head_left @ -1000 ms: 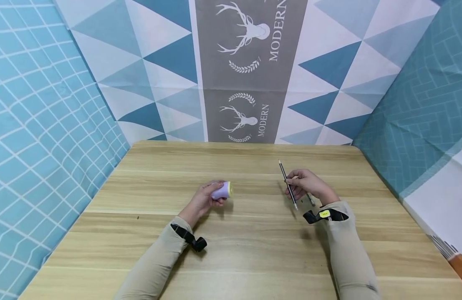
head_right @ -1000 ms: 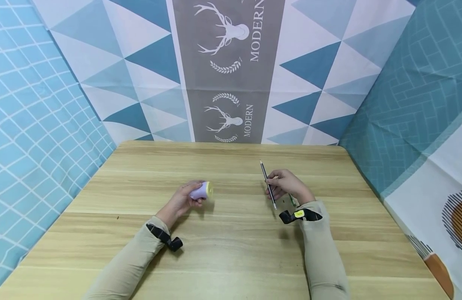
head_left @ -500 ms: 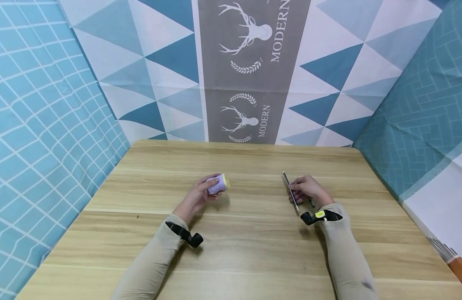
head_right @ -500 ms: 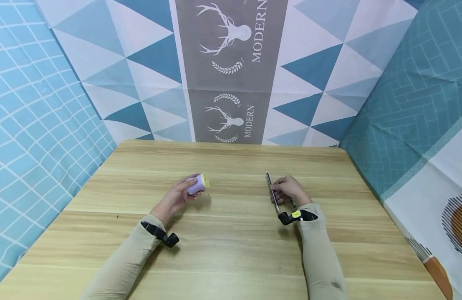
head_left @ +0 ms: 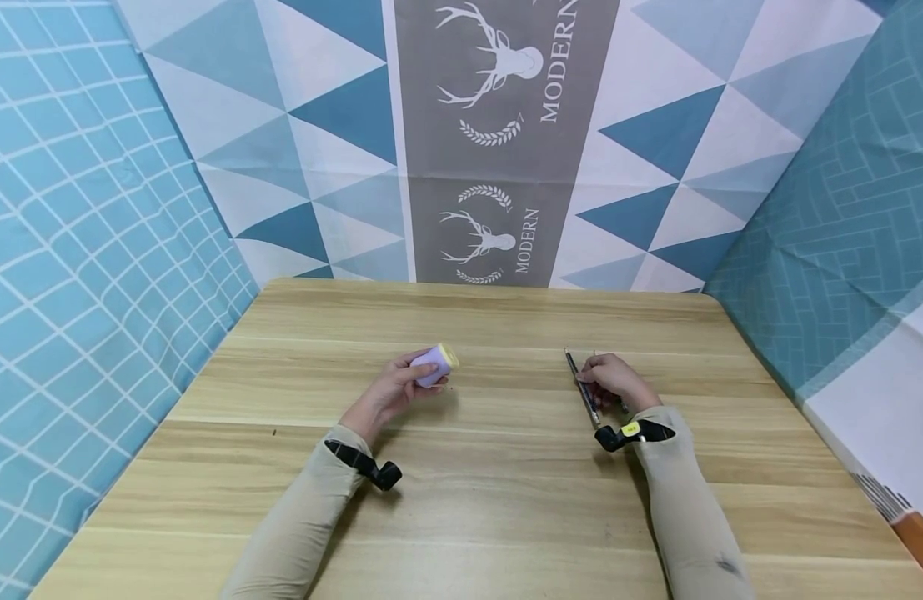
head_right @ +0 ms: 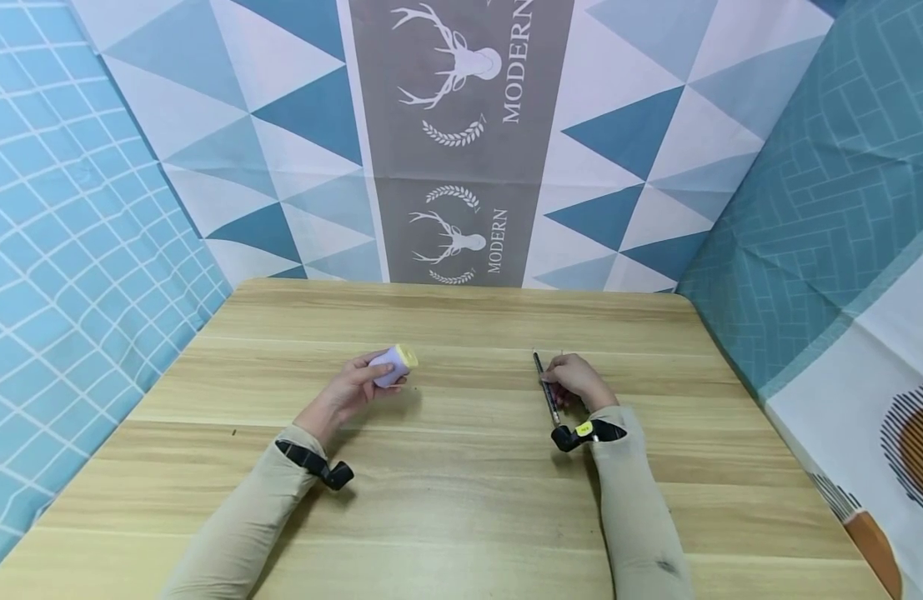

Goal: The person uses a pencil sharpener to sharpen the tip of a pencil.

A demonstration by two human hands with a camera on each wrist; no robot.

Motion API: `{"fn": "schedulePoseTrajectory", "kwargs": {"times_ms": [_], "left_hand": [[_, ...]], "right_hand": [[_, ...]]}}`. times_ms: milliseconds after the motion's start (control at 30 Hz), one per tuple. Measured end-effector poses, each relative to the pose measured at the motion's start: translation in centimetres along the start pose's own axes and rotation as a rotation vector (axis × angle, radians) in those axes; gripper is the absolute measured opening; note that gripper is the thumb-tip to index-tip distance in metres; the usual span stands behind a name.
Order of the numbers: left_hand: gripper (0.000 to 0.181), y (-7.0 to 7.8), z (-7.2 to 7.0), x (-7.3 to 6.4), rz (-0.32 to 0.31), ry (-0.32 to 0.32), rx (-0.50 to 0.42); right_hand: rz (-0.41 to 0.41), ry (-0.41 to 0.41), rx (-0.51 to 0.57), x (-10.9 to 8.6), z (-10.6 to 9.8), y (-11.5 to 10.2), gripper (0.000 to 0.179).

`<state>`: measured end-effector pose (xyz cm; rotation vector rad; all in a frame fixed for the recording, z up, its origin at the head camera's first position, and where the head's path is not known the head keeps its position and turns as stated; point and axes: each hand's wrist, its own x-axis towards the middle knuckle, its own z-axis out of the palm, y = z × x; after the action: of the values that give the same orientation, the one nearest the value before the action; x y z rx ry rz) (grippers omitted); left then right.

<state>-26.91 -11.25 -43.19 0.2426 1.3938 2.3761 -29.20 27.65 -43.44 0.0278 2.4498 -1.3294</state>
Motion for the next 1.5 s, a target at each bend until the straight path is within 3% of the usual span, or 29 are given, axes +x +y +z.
{"fn": "schedulePoseTrajectory", "kwargs": {"times_ms": [333,533,633,733,1100,1300,1500], "left_hand": [[0.032,1.5,-1.0,-0.1,0.056,0.028,0.112],[0.042,2.9,-1.5,-0.3,0.076,0.114,0.18],[0.057,3.8,-1.7,-0.5,0.088,0.165,0.244],[0.061,4.4,-2.1,-0.6,0.11,0.194,0.291],[0.043,5.6,-4.2,-1.1,0.205,0.287,0.414],[0.046,6.0,-6.3,-1.3,0.2,0.351,0.449],[0.053,5.9,-7.8,-1.4,0.156,0.396,0.563]], "right_hand": [[-0.004,-0.003,-0.086,-0.4,0.4,-0.6,0.017],[-0.008,-0.004,-0.114,-0.3,0.2,-0.4,0.019],[-0.01,-0.006,-0.11,-0.2,0.0,-0.4,0.02],[-0.018,-0.012,-0.103,-0.1,-0.1,-0.5,0.022],[0.013,-0.034,-0.006,-0.7,-0.4,-0.8,0.028],[-0.042,-0.049,-0.073,-1.3,-0.9,-1.5,0.033],[-0.082,-0.06,-0.094,-2.0,-1.2,-2.6,0.033]]}}
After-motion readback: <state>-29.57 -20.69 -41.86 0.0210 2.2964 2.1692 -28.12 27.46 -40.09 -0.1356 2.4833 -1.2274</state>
